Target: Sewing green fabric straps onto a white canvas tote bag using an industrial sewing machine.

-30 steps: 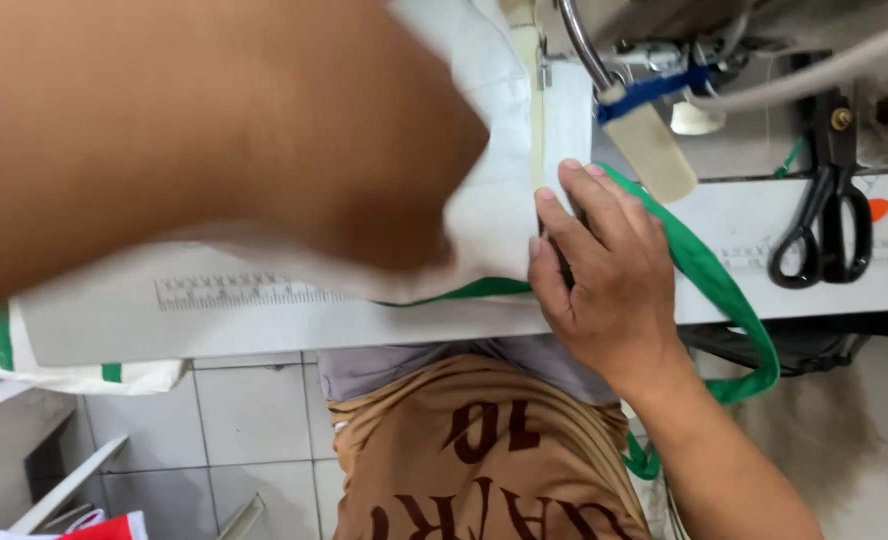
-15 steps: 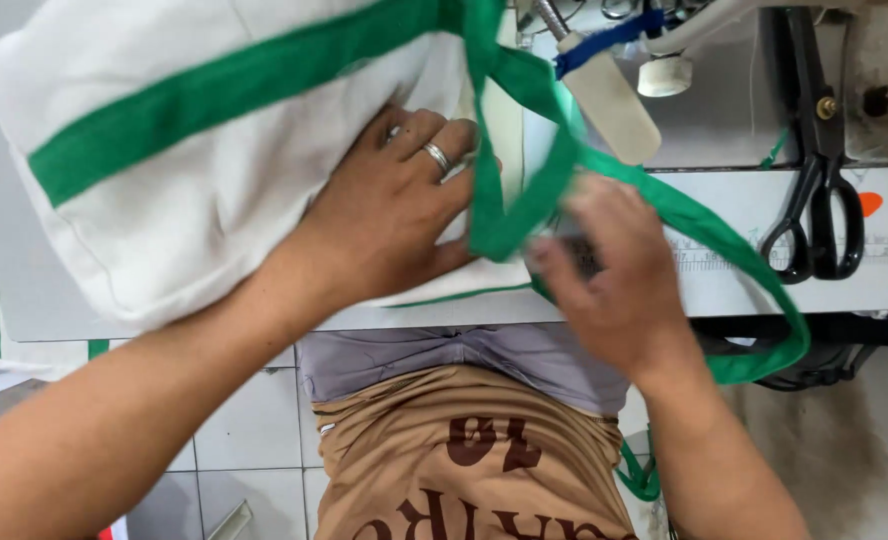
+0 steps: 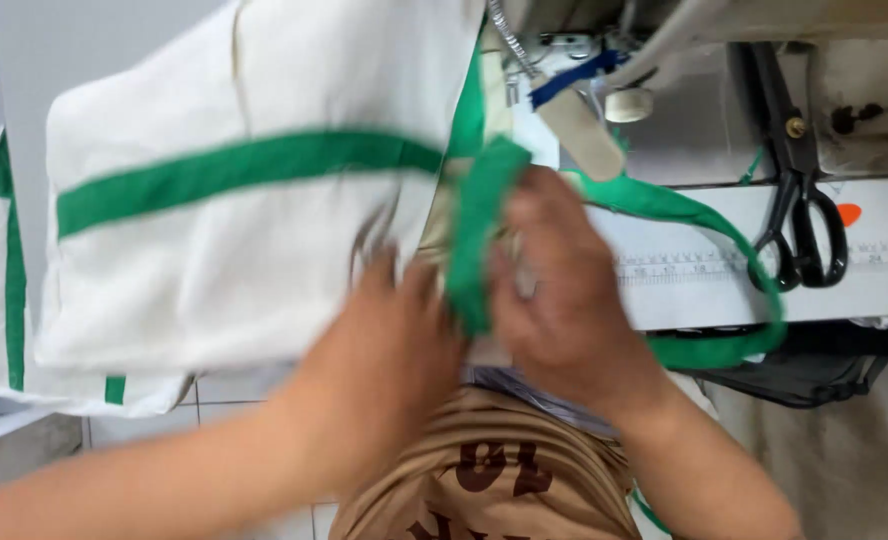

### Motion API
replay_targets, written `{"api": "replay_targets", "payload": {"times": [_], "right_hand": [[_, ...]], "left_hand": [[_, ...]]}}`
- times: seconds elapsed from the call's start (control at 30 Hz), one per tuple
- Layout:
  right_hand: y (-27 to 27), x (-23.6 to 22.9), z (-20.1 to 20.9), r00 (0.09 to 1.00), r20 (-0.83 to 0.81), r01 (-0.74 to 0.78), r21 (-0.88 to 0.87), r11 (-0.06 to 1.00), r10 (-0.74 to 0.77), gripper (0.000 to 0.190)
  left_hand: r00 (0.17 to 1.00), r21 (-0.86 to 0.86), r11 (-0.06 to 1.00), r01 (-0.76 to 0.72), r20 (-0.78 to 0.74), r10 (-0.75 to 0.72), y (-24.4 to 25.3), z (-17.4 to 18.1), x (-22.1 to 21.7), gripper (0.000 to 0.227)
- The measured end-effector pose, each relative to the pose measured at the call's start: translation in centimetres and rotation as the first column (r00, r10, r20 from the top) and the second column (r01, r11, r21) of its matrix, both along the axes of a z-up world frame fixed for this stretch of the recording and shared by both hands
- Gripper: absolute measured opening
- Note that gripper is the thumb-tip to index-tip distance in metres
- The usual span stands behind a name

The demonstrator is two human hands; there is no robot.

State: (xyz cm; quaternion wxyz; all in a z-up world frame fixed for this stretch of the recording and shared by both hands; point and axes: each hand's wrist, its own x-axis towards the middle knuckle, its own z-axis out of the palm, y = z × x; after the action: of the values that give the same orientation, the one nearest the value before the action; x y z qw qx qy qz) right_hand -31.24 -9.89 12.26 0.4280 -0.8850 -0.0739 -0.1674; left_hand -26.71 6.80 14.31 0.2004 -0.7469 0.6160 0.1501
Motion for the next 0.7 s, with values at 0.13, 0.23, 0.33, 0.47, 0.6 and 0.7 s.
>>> {"api": "replay_targets", "payload": {"times": [0.13, 0.23, 0.33, 0.47, 0.6, 0.7], "right_hand": [[5.7, 2.0, -0.9, 0.986, 0.054, -0.151, -0.076, 0.986, 0.155, 0.039], [9.5, 0.9, -5.0, 0.994, -0.023, -0.109, -0.421, 0.901, 0.110, 0.045], [10.2, -1.4, -6.7, 0.991, 0.130, 0.045, -0.470, 0.881, 0.019, 0.036], [6.7, -6.6, -5.0, 0.922, -0.155, -0.384, -0.246, 0.890, 0.355, 0.032], [3.7, -11.9, -7.9, 0.976, 0.030, -0.190, -0.373, 0.908, 0.217, 0.077], [2.5, -9.2, -8.5, 0.976, 0.210, 0.033, -0.400, 0.916, 0.056, 0.015]], "left_hand": [[0.964, -0.011, 0.987, 0.159, -0.214, -0.157, 3.8, -3.2, -7.9, 0.061], [0.836, -0.424, 0.904, -0.056, -0.515, -0.190, 1.7, 0.4, -4.9, 0.009], [0.715, -0.423, 0.896, 0.138, -0.583, -0.385, -3.3, 1.7, 1.9, 0.008], [0.878, -0.521, 0.850, 0.077, -0.369, -0.306, -3.2, -5.9, 10.0, 0.016], [0.893, -0.705, 0.709, -0.032, -0.339, -0.296, -2.1, -8.3, 10.0, 0.019], [0.890, -0.764, 0.642, -0.063, -0.334, -0.311, -2.0, -8.3, 10.4, 0.023]]}}
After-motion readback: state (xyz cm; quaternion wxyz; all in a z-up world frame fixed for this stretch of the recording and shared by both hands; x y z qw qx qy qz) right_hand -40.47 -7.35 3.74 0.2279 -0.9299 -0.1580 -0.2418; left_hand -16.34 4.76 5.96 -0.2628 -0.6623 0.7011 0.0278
